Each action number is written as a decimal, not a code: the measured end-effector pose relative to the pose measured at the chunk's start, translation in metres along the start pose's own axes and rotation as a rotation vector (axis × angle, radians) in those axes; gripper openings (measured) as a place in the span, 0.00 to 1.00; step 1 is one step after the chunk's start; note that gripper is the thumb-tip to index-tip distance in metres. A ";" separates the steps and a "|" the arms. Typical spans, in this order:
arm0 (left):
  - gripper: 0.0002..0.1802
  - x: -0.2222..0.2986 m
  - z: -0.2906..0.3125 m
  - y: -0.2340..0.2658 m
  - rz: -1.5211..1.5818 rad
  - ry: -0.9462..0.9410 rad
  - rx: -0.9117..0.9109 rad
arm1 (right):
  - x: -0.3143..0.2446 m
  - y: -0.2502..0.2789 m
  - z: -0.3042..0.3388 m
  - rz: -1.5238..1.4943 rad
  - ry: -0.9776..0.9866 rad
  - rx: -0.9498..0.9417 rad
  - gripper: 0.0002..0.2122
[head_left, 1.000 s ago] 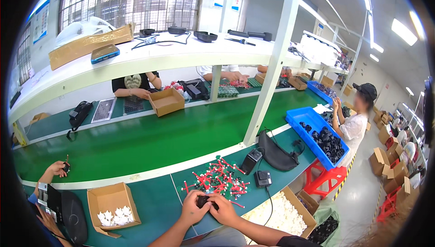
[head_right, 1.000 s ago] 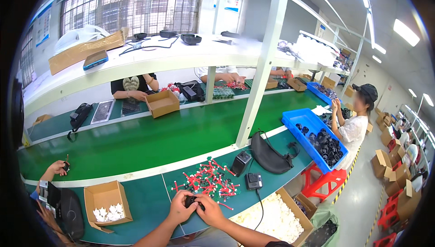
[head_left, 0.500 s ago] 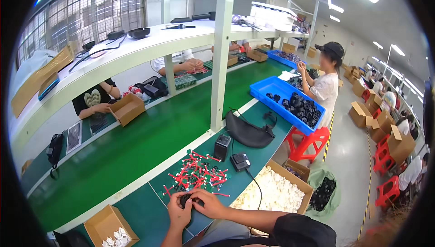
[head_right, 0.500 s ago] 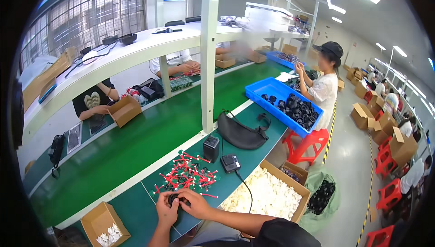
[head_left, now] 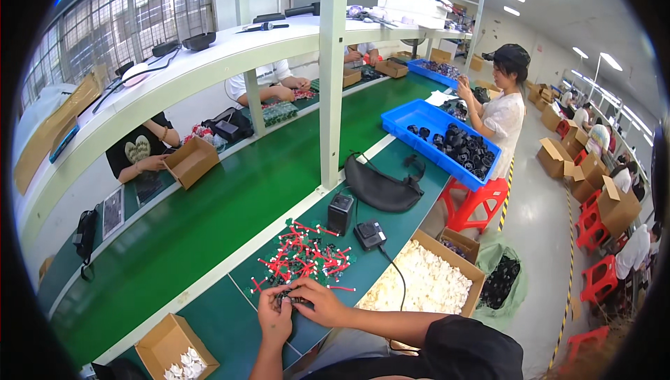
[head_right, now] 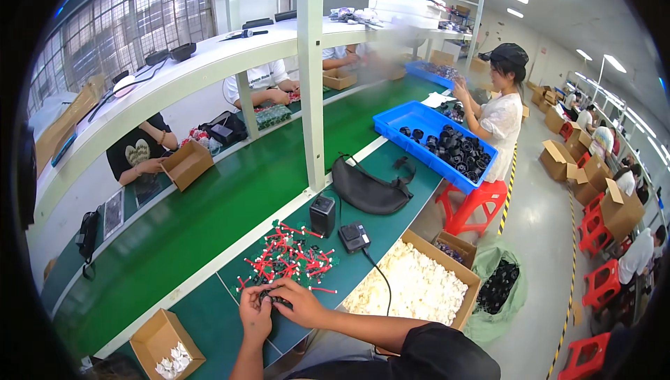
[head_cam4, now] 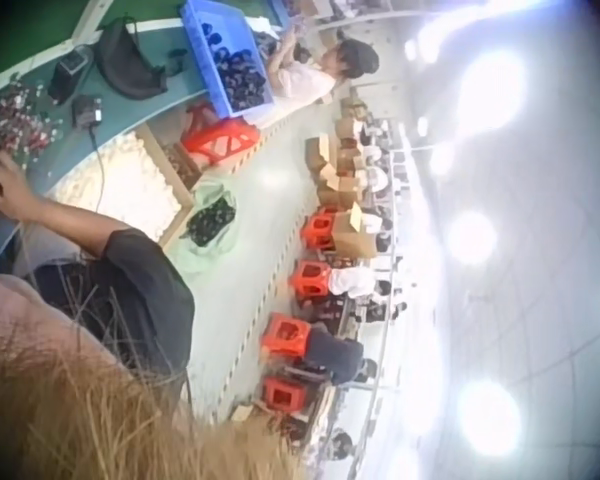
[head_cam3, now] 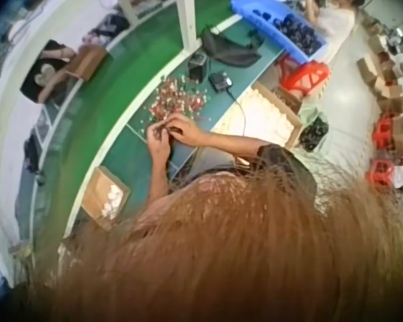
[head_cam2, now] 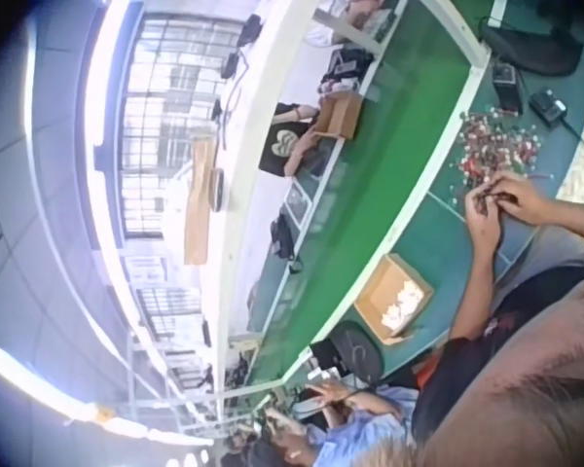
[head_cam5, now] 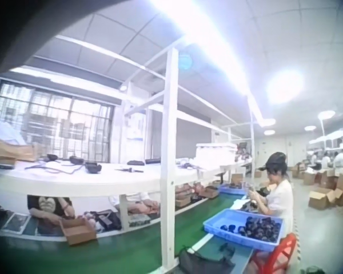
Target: Assemble small motors and fans into plastic housings on a production line.
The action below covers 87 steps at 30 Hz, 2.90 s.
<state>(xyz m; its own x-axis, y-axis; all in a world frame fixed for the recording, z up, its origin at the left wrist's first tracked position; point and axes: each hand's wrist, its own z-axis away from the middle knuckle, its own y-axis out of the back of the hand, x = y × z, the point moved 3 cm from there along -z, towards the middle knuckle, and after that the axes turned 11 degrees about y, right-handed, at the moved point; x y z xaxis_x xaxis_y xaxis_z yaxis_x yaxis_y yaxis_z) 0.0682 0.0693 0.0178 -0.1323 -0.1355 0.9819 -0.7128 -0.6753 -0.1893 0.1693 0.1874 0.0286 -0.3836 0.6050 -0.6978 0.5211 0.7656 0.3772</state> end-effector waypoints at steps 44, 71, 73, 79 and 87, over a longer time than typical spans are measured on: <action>0.12 -0.016 0.001 0.008 -0.132 0.010 -0.080 | 0.000 0.004 -0.002 -0.019 0.026 -0.001 0.12; 0.11 0.007 0.012 0.012 -0.329 -0.100 -0.066 | 0.002 -0.013 -0.001 -0.044 -0.036 -0.092 0.08; 0.11 0.004 0.010 0.014 -0.321 -0.158 -0.052 | 0.007 -0.014 0.002 -0.069 -0.046 -0.089 0.08; 0.11 0.001 0.005 0.008 -0.307 -0.149 -0.052 | 0.020 -0.012 0.005 -0.139 0.056 -0.005 0.07; 0.10 0.005 0.013 0.006 -0.228 -0.276 0.042 | 0.034 0.004 -0.039 0.339 1.358 -0.153 0.11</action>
<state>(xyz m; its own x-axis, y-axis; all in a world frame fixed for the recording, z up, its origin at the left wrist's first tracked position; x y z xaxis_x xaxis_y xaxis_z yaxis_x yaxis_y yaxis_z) 0.0717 0.0551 0.0218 0.2225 -0.1648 0.9609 -0.6730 -0.7390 0.0291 0.1286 0.2198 0.0304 -0.7305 0.4318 0.5291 0.6818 0.5048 0.5295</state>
